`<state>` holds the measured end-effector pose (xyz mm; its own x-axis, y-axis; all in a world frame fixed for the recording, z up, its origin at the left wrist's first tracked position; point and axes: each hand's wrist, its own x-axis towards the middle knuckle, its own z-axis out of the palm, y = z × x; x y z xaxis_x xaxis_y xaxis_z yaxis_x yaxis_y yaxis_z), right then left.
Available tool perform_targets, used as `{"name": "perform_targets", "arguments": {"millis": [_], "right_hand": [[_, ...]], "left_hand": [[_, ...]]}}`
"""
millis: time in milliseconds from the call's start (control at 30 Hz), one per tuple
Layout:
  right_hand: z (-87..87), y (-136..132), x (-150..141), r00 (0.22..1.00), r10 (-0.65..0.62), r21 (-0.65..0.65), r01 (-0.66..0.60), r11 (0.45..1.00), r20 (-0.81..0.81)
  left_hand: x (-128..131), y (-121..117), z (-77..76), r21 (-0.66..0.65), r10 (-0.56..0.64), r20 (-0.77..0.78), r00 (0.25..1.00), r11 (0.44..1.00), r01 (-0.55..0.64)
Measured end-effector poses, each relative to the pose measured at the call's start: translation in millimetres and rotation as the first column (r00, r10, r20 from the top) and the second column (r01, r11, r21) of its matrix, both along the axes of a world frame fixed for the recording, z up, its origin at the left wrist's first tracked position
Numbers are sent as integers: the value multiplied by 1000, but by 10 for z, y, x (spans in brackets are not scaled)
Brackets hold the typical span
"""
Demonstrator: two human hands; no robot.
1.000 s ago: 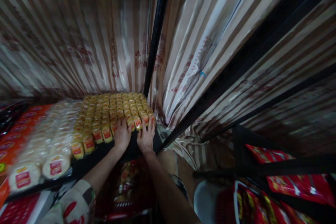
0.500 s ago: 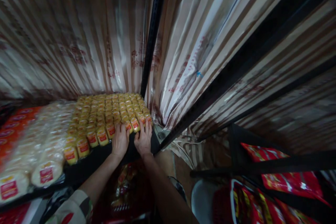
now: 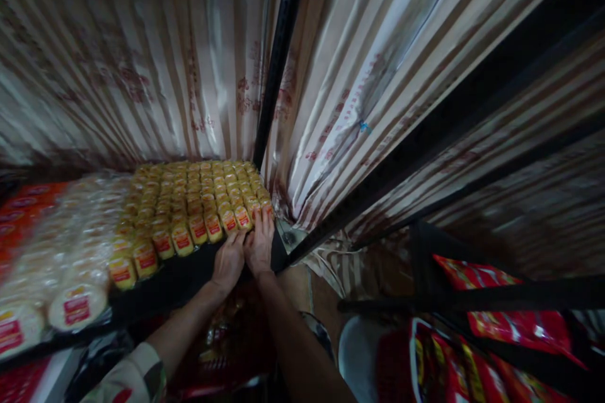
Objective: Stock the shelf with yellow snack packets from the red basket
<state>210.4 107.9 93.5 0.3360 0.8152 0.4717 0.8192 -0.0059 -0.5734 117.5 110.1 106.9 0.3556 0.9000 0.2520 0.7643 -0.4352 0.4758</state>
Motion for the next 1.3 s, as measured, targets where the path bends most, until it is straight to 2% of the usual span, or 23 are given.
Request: {"name": "perform_targets", "arguments": {"millis": [100, 267, 367, 467, 633, 767, 967, 1133, 1300], "right_hand": [[-30, 12, 17, 1000, 10, 43, -9, 999, -29], [-70, 29, 34, 998, 1, 79, 3, 997, -57], [-77, 28, 37, 998, -17, 75, 22, 997, -58], [-65, 13, 33, 999, -36, 70, 38, 997, -33], [-32, -8, 16, 997, -72, 49, 74, 996, -35], [-51, 4, 19, 997, -57, 62, 59, 996, -46], [-98, 20, 40, 999, -17, 46, 19, 999, -30], [-99, 22, 49, 999, -10, 51, 12, 999, -48], [-94, 25, 42, 996, -36, 66, 41, 997, -79]], "left_hand": [[27, 33, -88, -21, 18, 81, 997, 1000, -16], [21, 24, -184, -51, -65, 182, 981, 996, 76], [25, 33, -230, -40, -81, 181, 980, 995, 89], [22, 67, -252, 36, -100, 131, 986, 995, 96], [8, 100, -224, 164, -97, 2, 995, 982, 95], [14, 107, -216, 223, -74, -45, 996, 971, 82], [55, 83, -194, 200, -22, -101, 995, 979, 42], [83, 37, -109, 187, 35, -176, 984, 982, -2], [75, 17, -25, 184, 38, -218, 975, 983, 3]]}}
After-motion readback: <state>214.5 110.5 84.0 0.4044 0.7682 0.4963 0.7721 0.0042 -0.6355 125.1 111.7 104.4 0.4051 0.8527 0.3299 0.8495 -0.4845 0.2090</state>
